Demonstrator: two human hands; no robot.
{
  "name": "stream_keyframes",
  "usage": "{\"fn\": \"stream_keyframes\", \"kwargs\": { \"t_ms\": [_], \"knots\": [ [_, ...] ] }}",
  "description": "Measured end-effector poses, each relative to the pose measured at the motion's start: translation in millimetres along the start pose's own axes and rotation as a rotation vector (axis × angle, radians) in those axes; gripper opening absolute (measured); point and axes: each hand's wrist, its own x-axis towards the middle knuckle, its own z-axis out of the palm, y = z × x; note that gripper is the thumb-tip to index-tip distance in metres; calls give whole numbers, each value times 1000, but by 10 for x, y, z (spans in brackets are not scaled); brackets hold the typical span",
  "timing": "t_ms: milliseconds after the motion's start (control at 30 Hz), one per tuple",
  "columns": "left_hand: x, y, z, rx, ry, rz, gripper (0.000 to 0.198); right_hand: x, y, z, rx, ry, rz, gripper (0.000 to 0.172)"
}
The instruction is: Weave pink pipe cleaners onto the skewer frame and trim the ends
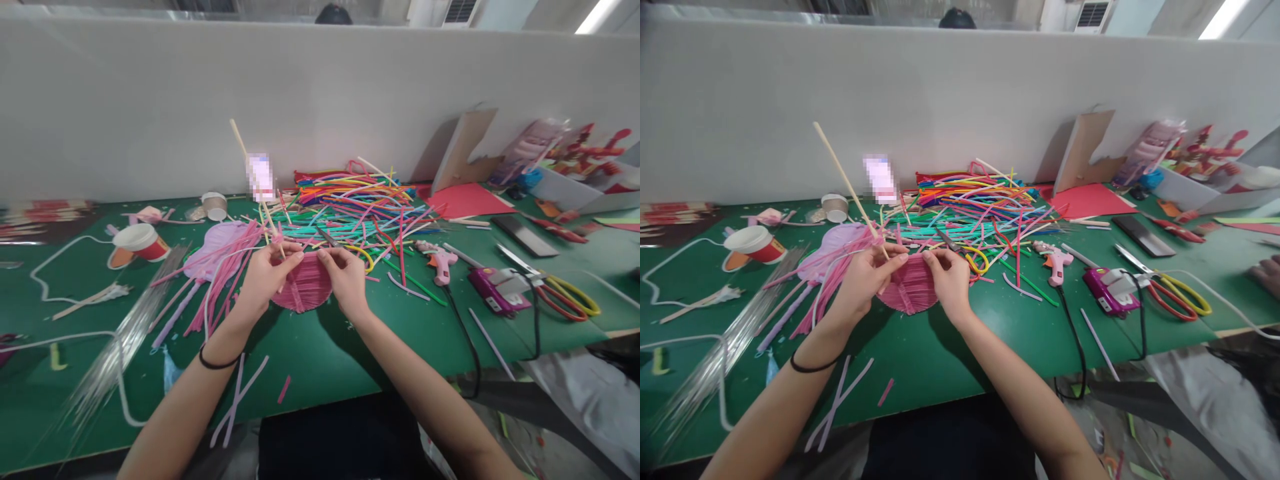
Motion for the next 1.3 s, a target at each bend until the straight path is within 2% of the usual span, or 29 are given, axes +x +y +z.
{"fn": "stream_keyframes", "kwargs": {
  "t_ms": [333,533,633,767,867,1000,1067,1100,1233,1300],
  "knots": [
    [29,-30,-21,117,-5,42,23,16,6,26,-50,-4,-24,25],
    [7,7,-1,85,-2,-8,23,14,20,17,-22,-13,-37,28],
    [10,0,-3,59,43,24,23,-8,14,-16,35,-71,-1,33],
    [15,-15,-28,30,89,78,20,-85,10,-108,143,-214,119,44],
    [15,-12,-42,-37,91,111,22,-171,54,-160,82,-320,155,35],
    [-6,4,-33,-115,88,167,28,-316,109,-106,-134,-514,15,35],
    [-35,17,-24,-133,101,217,30,-403,91,-35,-275,-528,-144,35],
    [-52,24,-21,-134,135,251,31,-448,71,0,-339,-521,-226,40],
    [-73,19,-43,-186,314,332,28,-612,-34,75,-559,-572,-489,73],
    [-29,-25,-82,-308,308,265,27,-652,-75,48,-598,-552,-574,67]
  ]
}}
